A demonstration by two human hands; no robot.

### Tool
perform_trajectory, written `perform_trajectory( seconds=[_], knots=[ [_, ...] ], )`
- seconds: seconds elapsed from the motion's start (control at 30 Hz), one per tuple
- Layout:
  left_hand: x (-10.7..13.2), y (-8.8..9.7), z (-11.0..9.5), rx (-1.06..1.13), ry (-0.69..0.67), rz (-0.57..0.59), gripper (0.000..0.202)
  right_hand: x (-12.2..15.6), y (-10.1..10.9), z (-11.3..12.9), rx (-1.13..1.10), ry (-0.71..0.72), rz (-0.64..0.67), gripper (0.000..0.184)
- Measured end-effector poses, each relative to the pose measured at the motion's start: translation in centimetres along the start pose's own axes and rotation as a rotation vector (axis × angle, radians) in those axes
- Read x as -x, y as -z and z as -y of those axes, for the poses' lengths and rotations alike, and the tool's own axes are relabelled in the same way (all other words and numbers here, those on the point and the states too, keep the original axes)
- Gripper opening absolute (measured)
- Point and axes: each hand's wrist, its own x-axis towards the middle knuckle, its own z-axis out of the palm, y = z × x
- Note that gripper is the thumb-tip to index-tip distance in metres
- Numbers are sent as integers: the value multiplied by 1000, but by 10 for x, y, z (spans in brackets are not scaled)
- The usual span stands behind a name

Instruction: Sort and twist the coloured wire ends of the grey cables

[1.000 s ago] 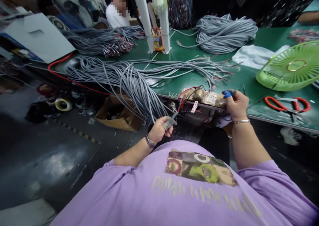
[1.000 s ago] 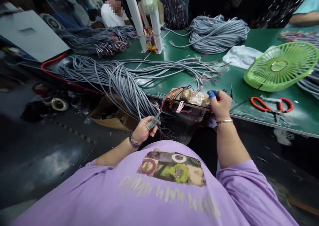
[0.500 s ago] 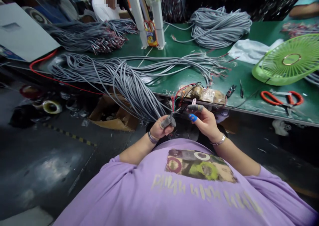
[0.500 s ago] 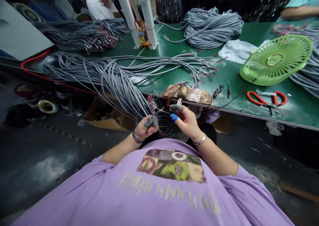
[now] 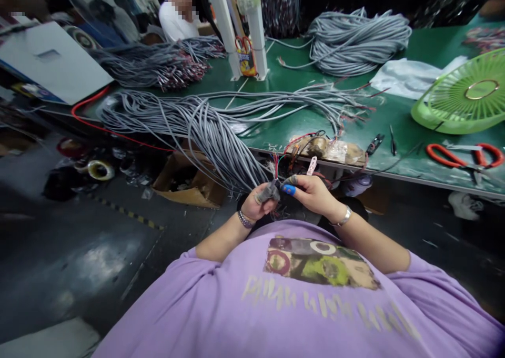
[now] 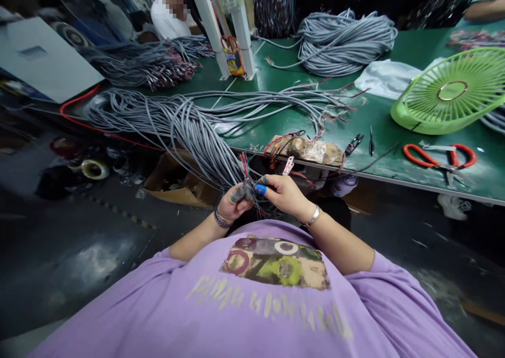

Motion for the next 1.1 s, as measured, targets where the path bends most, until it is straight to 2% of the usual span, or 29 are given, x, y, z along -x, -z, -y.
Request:
perform_trajectory(
  seconds=[0.17,0.33,0.4,0.53,0.67,0.73,0.83,0.9,0.97,1.1],
  knots=[
    [-8,-5,10,-69,-75,-132,50,16,5,9,-39,-8,61,38],
    [-14,-10,12,-136,-84,-170,52,26,14,8,195,-8,84,39],
    [-14,-11,11,-142,-88,-158,52,29,24,5,316,-46,29,42],
    [-12,-11,11,-157,-86,-126,52,30,35,4,505,-49,-217,46],
    [-11,-12,14,-166,-80,-112,50,20,29,8,517,-15,-243,49],
    [-10,-12,14,-176,-76,-105,49,13,22,9,484,-18,-220,49],
    [-8,-12,15,-204,-95,-107,51,6,13,9,383,-12,-117,38],
    [-7,-11,15,-229,-114,-125,51,6,10,8,278,-34,-57,38],
    [-8,-9,16,-252,-130,-157,49,9,12,6,114,-97,-4,42],
    [-11,-7,14,-246,-166,-242,50,21,21,4,-238,-259,193,46]
  ],
)
